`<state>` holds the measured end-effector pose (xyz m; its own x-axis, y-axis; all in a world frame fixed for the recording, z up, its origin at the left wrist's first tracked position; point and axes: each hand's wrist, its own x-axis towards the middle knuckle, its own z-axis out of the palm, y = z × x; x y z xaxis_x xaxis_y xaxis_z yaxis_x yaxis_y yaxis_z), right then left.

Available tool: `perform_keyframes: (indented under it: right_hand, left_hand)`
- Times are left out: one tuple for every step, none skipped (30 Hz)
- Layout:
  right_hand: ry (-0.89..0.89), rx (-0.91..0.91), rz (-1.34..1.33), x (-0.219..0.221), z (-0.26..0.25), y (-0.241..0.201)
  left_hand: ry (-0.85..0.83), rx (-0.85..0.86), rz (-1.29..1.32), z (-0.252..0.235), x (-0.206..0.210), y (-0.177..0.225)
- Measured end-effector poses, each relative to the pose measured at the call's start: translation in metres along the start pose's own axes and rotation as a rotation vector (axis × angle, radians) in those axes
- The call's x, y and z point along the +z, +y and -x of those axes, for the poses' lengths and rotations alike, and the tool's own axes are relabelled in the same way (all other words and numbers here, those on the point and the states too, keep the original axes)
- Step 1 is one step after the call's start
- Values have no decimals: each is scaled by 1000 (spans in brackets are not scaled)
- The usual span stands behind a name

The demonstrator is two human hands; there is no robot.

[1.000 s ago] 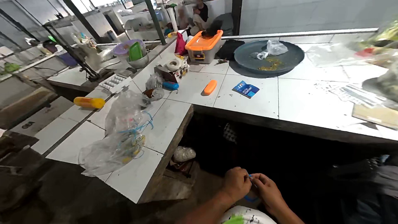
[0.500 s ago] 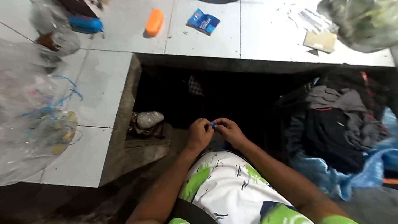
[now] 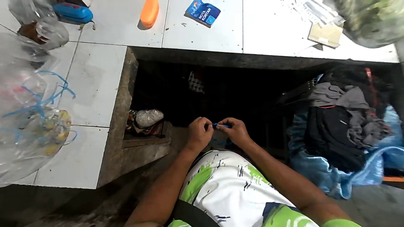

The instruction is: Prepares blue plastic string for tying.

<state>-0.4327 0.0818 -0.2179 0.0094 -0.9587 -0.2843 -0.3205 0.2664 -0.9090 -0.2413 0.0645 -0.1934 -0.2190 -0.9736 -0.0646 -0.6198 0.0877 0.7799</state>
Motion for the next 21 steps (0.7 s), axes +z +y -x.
perform_keyframes:
  right_hand:
    - [-5,-42,68,-2,1,0]
    - [-20,-89,127,-3,1,0]
    - [-48,-128,172,-5,1,-1]
    - [-79,-153,191,-7,1,-3]
    - [-118,-161,197,-9,0,-5]
    - [-156,-153,173,-11,-1,-8]
    - [-189,-143,123,-14,-3,-11]
    - [-206,-141,66,-18,-4,-13]
    - [-201,-156,24,-20,-5,-13]
    - [-184,-181,4,-22,-6,-11]
    - [-153,-203,13,-23,-8,-10]
    - [-106,-219,57,-23,-10,-8]
    - [-54,-233,124,-24,-13,-7]
    - [4,-255,210,-28,-17,-5]
    - [75,-276,294,-35,-24,-1]
    - [156,-266,344,-46,-31,3]
    - [242,-213,357,-63,-37,8]
    - [328,-157,291,-85,-46,11]
    - [405,-126,167,-106,-55,10]
    - [449,-120,46,-123,-61,3]
    - [457,-128,-71,-131,-60,-6]
  left_hand:
    - [-46,-32,60,-1,-2,0]
    - [-107,-74,139,-3,-4,0]
    - [-163,-110,212,-4,-5,0]
    - [-200,-134,249,-5,-5,0]
    - [-226,-141,245,-6,-4,1]
    - [-246,-129,217,-7,-2,0]
    - [-270,-102,188,-7,-1,0]
    - [-301,-65,165,-7,0,-1]
    - [-322,-9,143,-7,2,-1]
    - [-336,56,125,-7,4,-2]
    - [-342,117,110,-7,6,-1]
    - [-340,173,100,-7,6,1]
    - [-321,230,81,-6,6,3]
    - [-289,280,43,-6,6,4]
    - [-254,315,-2,-5,4,6]
    - [-227,334,-22,-2,2,7]
    - [-207,344,-16,2,-3,6]
    - [-198,340,2,3,-10,5]
    - [-193,319,10,-1,-18,1]
    - [-198,267,12,-4,-23,-3]
    - [-213,196,13,-5,-21,-6]
